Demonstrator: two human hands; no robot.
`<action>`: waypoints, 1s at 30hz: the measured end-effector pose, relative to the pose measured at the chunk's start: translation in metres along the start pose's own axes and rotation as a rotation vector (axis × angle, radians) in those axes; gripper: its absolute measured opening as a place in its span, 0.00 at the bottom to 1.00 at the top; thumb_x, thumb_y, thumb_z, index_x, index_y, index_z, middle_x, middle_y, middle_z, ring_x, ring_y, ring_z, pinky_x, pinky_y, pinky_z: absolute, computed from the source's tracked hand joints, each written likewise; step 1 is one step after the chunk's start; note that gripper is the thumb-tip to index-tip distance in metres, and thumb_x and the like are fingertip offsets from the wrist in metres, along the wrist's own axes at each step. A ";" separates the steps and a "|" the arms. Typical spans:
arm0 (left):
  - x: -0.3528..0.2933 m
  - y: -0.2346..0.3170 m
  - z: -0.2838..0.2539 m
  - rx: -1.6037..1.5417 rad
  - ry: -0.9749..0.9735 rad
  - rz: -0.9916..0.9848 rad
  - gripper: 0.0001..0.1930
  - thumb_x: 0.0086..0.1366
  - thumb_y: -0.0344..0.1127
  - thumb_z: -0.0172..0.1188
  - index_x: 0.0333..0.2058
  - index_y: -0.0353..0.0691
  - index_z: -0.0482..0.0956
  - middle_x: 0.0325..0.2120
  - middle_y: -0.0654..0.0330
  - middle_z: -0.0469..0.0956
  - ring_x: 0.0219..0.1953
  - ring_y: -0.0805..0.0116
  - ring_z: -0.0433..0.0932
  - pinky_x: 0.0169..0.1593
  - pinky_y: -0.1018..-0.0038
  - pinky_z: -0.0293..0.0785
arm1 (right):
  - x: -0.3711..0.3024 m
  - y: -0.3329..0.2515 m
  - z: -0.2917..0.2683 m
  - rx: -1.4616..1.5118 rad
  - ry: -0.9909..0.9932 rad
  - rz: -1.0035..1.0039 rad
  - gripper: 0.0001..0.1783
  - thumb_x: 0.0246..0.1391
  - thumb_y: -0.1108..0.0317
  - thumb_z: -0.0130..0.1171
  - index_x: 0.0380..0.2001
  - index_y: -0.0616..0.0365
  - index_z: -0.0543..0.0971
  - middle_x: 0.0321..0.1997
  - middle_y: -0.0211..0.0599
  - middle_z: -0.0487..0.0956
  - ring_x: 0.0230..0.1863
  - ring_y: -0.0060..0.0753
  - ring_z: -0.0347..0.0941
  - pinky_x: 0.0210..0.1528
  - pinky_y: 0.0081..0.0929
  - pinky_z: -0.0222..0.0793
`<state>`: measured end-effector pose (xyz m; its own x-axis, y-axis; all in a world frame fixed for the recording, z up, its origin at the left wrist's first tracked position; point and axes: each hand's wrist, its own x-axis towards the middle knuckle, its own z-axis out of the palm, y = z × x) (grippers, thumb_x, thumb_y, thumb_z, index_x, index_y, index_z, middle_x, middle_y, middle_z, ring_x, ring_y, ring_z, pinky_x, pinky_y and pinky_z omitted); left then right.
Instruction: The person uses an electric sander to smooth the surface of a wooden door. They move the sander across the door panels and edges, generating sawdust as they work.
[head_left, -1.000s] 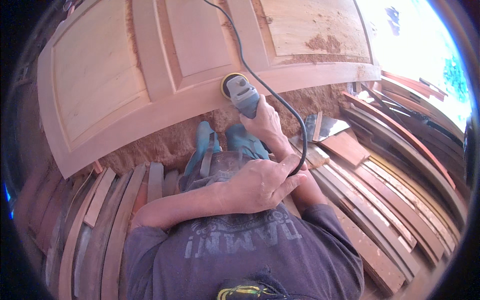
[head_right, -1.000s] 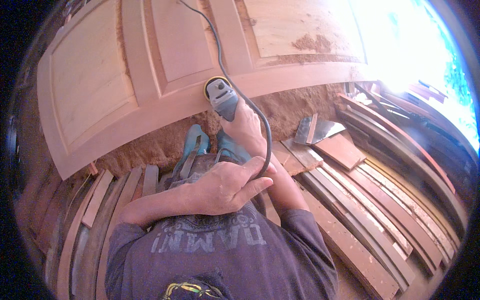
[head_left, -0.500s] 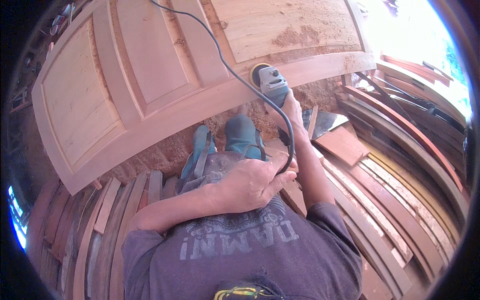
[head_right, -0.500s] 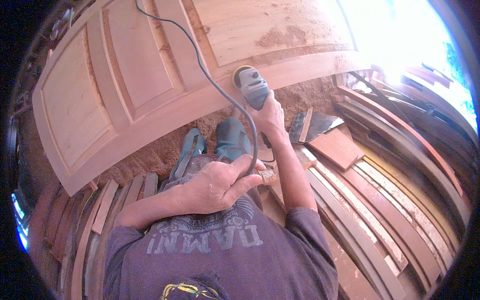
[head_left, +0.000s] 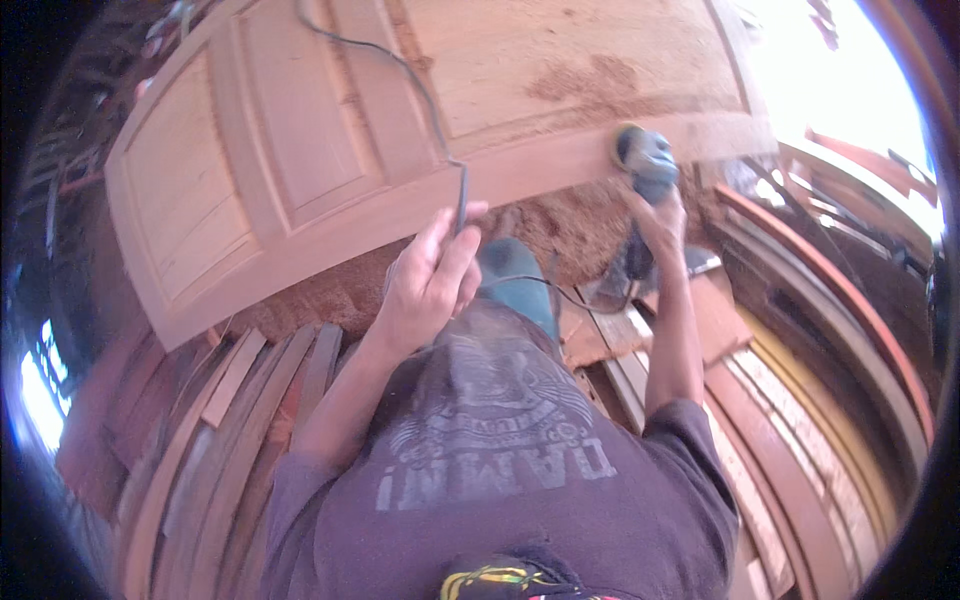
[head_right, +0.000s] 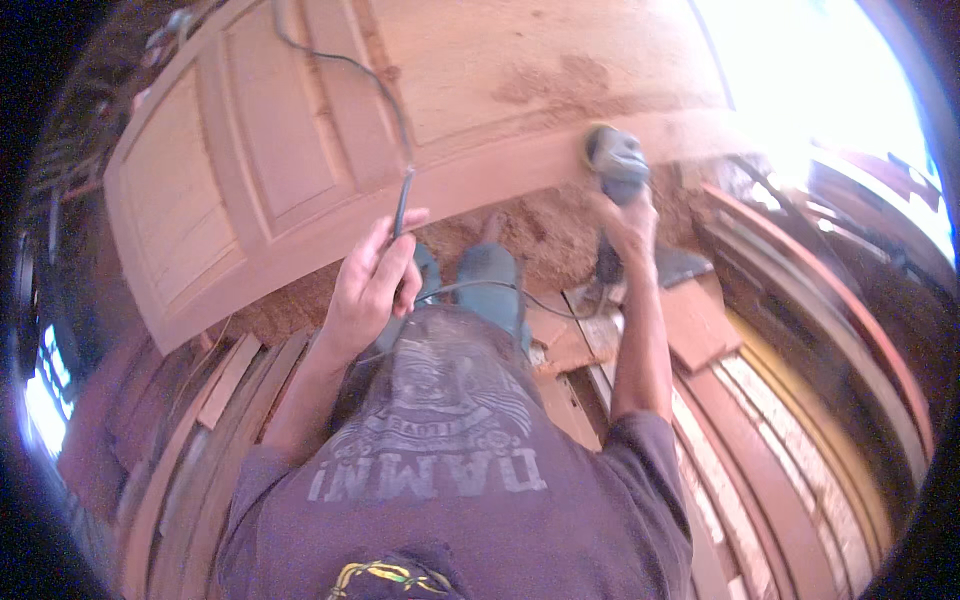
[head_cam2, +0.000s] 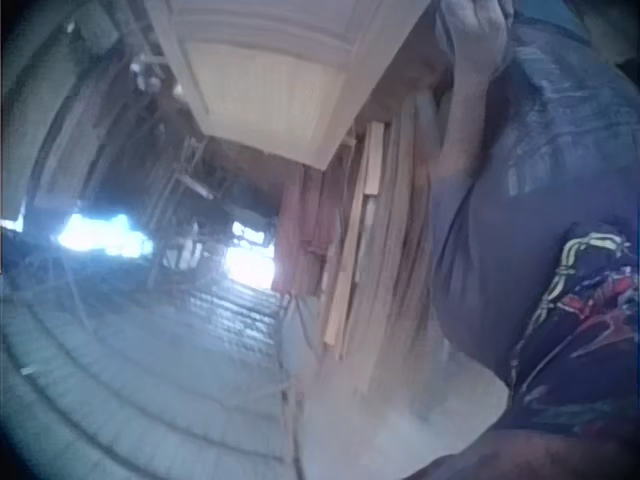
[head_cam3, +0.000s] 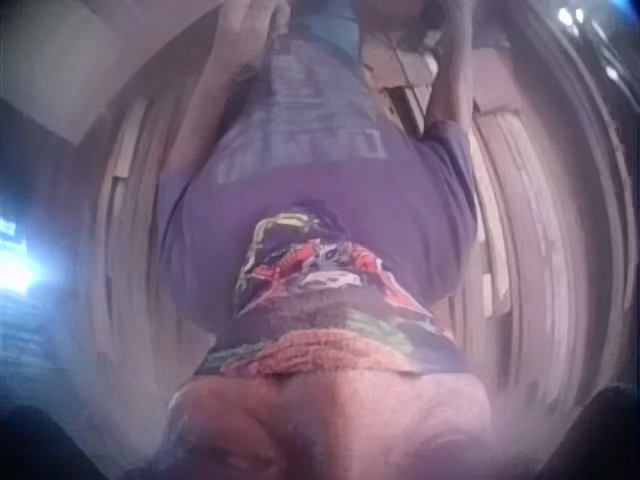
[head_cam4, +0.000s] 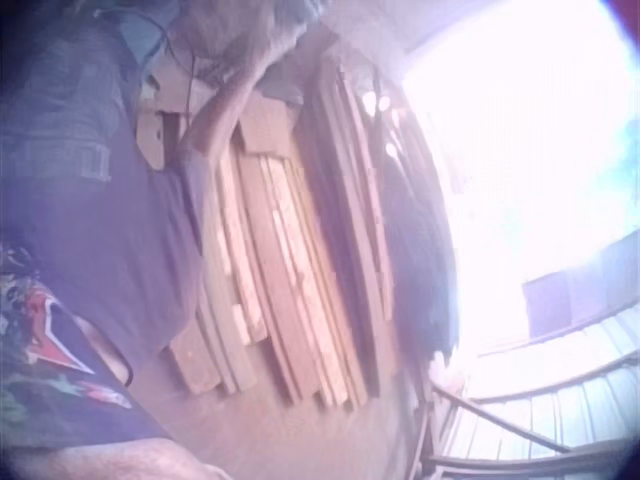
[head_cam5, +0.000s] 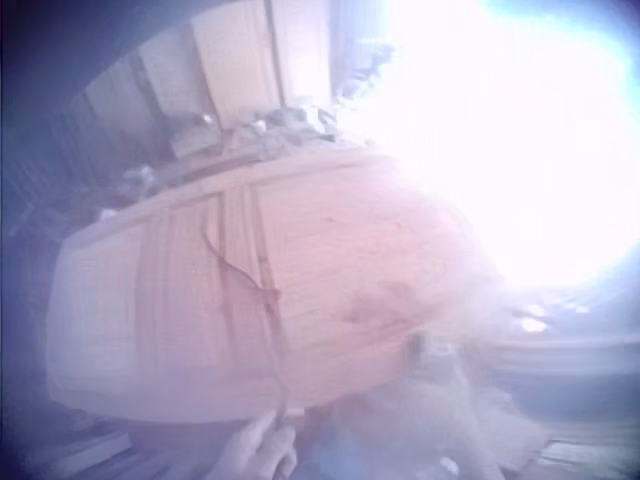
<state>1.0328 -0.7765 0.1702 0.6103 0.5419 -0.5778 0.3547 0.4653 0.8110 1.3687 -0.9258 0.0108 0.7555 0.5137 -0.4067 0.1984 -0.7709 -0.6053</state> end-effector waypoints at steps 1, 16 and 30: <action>0.010 0.004 0.000 -0.034 0.068 0.055 0.22 0.89 0.45 0.51 0.70 0.37 0.74 0.22 0.70 0.71 0.24 0.84 0.68 0.29 0.81 0.66 | 0.002 0.020 -0.009 0.079 0.010 -0.013 0.39 0.53 0.49 0.77 0.61 0.65 0.82 0.53 0.49 0.89 0.54 0.44 0.87 0.59 0.41 0.80; -0.009 -0.027 0.120 0.398 -0.391 0.507 0.30 0.84 0.45 0.55 0.68 0.19 0.70 0.30 0.28 0.83 0.37 0.31 0.88 0.43 0.46 0.85 | -0.116 0.014 0.047 0.224 -0.094 -0.140 0.33 0.57 0.61 0.81 0.61 0.63 0.81 0.48 0.42 0.89 0.52 0.40 0.85 0.59 0.40 0.80; -0.083 -0.052 0.017 0.506 -0.404 0.447 0.28 0.84 0.48 0.56 0.60 0.22 0.78 0.39 0.34 0.87 0.39 0.43 0.91 0.40 0.54 0.88 | -0.237 -0.139 0.264 -0.216 -0.518 -0.479 0.31 0.56 0.56 0.73 0.53 0.65 0.73 0.49 0.66 0.85 0.52 0.70 0.84 0.55 0.62 0.79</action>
<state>0.9757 -0.8575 0.1773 0.9469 0.2611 -0.1874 0.2349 -0.1643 0.9580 0.9976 -0.8412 0.0108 0.1738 0.8835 -0.4349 0.5913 -0.4468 -0.6714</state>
